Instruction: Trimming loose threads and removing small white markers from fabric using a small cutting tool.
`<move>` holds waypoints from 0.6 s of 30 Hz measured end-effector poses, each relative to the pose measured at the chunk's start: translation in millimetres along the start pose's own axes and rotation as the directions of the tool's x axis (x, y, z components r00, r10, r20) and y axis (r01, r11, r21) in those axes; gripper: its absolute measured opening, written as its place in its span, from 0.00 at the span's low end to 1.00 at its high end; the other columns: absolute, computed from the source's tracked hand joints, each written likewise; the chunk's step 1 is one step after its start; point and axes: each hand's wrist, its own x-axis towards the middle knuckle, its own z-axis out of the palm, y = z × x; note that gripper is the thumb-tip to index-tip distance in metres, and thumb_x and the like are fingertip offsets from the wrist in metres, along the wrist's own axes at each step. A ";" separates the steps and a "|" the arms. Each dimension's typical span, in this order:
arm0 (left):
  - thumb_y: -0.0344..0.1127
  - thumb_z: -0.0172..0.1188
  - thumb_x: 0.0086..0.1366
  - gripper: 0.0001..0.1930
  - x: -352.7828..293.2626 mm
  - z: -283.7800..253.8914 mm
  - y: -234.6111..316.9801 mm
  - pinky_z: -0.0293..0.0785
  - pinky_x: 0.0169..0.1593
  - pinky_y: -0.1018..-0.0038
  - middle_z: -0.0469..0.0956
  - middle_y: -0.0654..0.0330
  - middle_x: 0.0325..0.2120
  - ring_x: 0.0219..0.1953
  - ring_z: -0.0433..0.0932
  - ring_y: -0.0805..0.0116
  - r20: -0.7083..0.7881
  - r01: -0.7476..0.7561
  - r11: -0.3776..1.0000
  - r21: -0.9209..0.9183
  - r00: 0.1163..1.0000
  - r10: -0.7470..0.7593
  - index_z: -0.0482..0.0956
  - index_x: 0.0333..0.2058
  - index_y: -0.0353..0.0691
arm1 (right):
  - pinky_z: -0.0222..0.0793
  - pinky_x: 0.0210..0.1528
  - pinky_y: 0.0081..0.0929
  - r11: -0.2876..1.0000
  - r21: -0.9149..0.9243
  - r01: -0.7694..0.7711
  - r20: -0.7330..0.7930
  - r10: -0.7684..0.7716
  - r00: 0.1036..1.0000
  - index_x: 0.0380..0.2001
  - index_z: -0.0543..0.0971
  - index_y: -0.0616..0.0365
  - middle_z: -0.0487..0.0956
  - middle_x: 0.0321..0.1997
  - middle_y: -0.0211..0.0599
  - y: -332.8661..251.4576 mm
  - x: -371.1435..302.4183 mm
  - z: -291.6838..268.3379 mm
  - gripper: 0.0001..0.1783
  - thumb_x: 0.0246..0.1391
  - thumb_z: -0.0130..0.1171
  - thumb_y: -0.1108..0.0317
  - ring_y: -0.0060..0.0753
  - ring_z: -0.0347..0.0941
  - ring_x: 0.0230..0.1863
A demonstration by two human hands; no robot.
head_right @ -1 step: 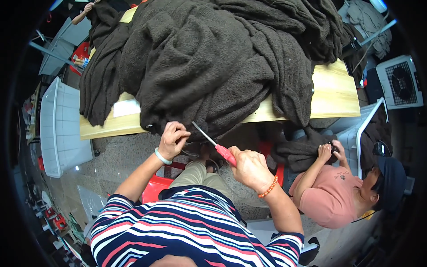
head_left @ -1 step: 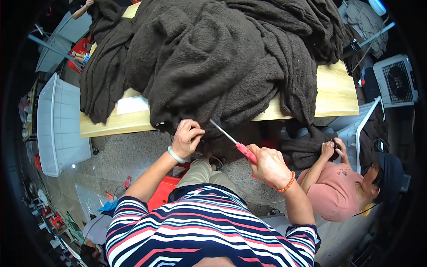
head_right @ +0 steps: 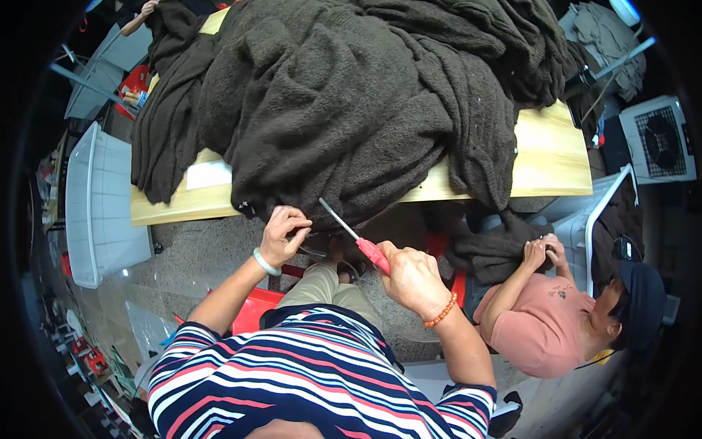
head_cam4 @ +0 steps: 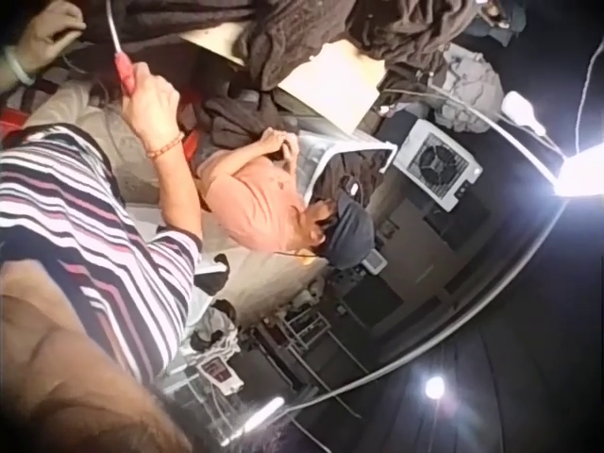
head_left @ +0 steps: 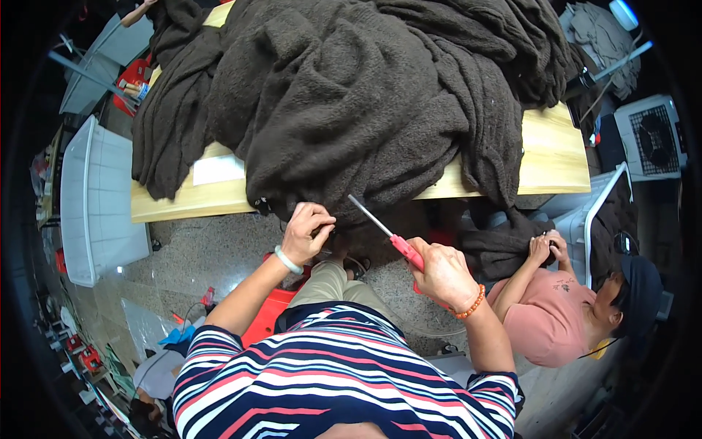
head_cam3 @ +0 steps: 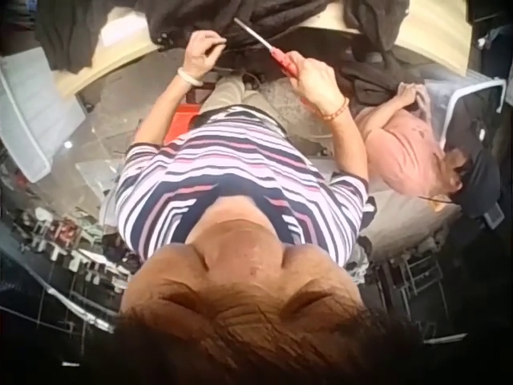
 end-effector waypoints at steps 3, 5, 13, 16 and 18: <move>0.31 0.61 0.66 0.05 -31.6 7.3 4.7 0.76 0.36 0.81 0.80 0.61 0.33 0.32 0.78 0.76 0.056 0.580 0.571 -0.581 0.728 -0.683 0.81 0.39 0.37 | 0.74 0.36 0.47 1.000 0.022 -0.006 -0.086 0.008 0.996 0.43 0.75 0.54 0.79 0.27 0.49 -3.3 -3.7 0.9 0.14 0.52 0.59 0.69 0.53 0.78 0.32; 0.37 0.60 0.68 0.09 -31.6 6.1 -2.5 0.79 0.36 0.77 0.81 0.57 0.34 0.32 0.81 0.70 0.186 0.465 0.097 -0.880 0.525 -0.830 0.78 0.42 0.39 | 0.74 0.36 0.46 1.000 0.019 0.003 -0.078 -0.002 0.997 0.44 0.75 0.53 0.79 0.28 0.48 -5.6 -4.8 0.1 0.14 0.52 0.59 0.70 0.52 0.78 0.32; 0.36 0.63 0.66 0.12 3.5 10.8 -26.6 0.80 0.37 0.72 0.80 0.58 0.35 0.33 0.81 0.66 0.154 0.009 -0.171 -0.985 0.488 -0.859 0.71 0.44 0.45 | 0.74 0.37 0.44 0.993 -0.017 0.113 -0.103 -0.114 0.988 0.45 0.75 0.53 0.79 0.28 0.45 -24.3 3.1 -0.7 0.17 0.49 0.61 0.72 0.49 0.77 0.33; 0.32 0.62 0.66 0.20 12.1 6.9 -34.0 0.81 0.38 0.70 0.76 0.61 0.38 0.37 0.80 0.67 -0.017 0.036 0.037 -0.999 0.450 -0.893 0.62 0.52 0.47 | 0.74 0.37 0.43 0.992 -0.029 0.123 -0.084 -0.125 0.989 0.45 0.75 0.53 0.79 0.28 0.45 -29.7 5.2 -4.4 0.18 0.49 0.61 0.73 0.48 0.77 0.33; 0.29 0.58 0.68 0.18 32.1 -4.1 -24.2 0.81 0.45 0.63 0.74 0.61 0.46 0.46 0.76 0.68 -0.223 0.053 0.287 -0.957 0.504 -0.835 0.64 0.52 0.48 | 0.72 0.40 0.46 0.997 -0.001 0.074 -0.046 -0.074 0.996 0.48 0.76 0.53 0.78 0.29 0.49 -31.8 6.5 -8.0 0.19 0.51 0.60 0.71 0.55 0.76 0.34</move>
